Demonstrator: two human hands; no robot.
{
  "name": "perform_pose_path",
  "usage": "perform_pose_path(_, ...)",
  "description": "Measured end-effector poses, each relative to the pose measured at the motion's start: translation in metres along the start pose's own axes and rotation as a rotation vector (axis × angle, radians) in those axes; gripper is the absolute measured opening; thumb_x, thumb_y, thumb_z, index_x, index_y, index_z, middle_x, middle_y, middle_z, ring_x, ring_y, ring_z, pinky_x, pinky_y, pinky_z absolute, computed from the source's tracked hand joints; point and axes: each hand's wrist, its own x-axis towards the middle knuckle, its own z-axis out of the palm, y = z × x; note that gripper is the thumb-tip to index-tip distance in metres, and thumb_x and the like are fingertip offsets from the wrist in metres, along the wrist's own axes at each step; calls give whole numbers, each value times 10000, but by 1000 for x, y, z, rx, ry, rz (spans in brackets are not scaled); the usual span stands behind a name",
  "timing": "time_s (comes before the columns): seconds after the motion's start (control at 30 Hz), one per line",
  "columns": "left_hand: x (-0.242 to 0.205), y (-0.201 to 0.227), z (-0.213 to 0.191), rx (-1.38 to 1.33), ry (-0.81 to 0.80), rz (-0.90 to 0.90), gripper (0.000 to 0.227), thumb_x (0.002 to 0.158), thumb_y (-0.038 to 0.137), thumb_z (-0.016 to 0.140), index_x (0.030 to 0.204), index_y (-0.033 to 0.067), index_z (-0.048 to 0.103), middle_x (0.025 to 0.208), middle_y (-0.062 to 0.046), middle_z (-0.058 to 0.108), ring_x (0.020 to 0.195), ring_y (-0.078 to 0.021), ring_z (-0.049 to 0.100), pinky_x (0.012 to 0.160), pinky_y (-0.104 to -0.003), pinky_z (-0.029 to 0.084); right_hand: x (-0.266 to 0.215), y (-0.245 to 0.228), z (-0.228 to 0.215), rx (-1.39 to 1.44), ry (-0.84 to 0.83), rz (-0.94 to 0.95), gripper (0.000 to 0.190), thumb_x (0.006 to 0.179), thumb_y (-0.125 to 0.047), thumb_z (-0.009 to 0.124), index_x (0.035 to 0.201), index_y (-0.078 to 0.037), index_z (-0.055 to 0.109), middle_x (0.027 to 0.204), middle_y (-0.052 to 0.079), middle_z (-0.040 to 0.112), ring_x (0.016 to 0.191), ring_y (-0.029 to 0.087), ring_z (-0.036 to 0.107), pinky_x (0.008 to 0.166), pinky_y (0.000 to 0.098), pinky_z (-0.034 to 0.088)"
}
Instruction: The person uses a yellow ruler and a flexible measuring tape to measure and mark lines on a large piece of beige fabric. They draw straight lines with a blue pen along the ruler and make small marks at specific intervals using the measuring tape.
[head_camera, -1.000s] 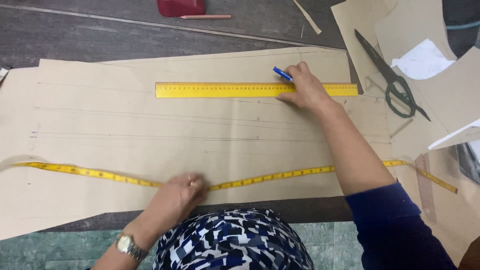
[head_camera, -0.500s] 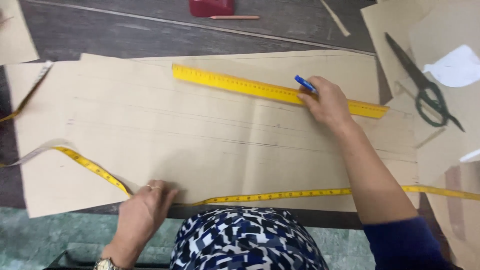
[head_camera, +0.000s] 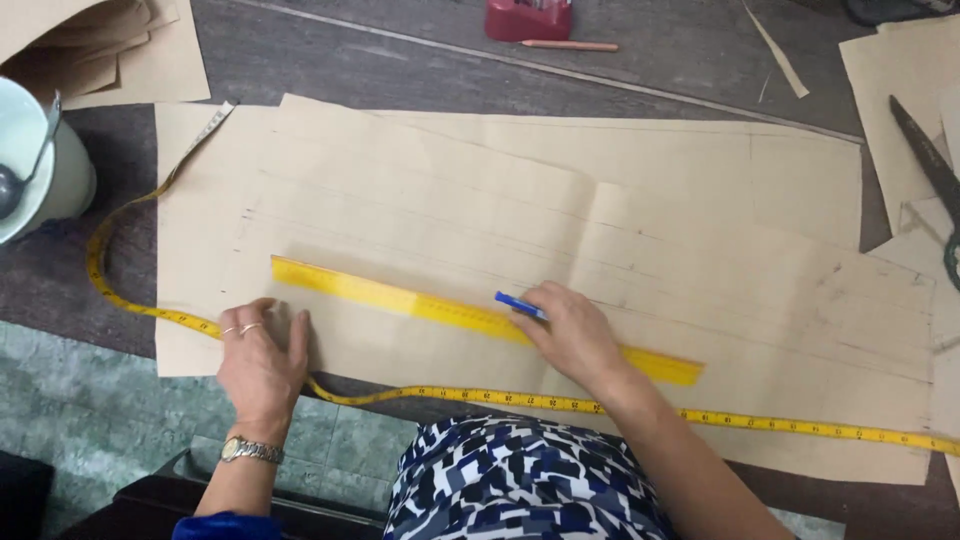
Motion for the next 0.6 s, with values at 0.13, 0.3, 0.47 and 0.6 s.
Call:
perform_pose_path(0.13, 17, -29, 21, 107, 397, 361, 459, 807, 346, 773, 1217, 187, 642, 1178, -52, 547, 1095, -263, 597, 909, -390, 493, -20, 18, -29, 224, 214, 55, 198, 893, -258, 636, 875, -81, 722, 943, 126, 702, 976, 337, 671, 805, 422, 533)
perform_pose_path(0.3, 34, -38, 17, 37, 202, 559, 546, 955, 303, 585, 1472, 139, 516, 1476, -251, 500, 1350, -465, 428, 998, -698, 320, -71, 48, -63, 252, 645, 141, 560, 1066, -362, 203, 957, -68, 666, 1002, 88, 658, 985, 222, 615, 963, 342, 444)
perform_pose_path(0.47, 31, -30, 15, -39, 164, 539, 583, 987, 337, 522, 1497, 56, 479, 1505, -350, 397, 1351, -567, 335, 989, -765, 241, -117, 113, 3, 314, 768, 60, 454, 1006, -337, 329, 1199, -21, 592, 1192, 119, 646, 917, 220, 608, 851, 326, 476)
perform_pose_path(0.6, 24, -20, 19, -128, 146, 464, 601, 987, 265, 561, 1516, 19, 414, 1534, -338, 294, 1365, -589, 257, 1005, -807, 186, -131, 124, 41, 51, 646, 128, 386, 975, -173, 466, 1358, -151, 501, 1422, 108, 514, 1369, 488, 362, 1089, 571, 361)
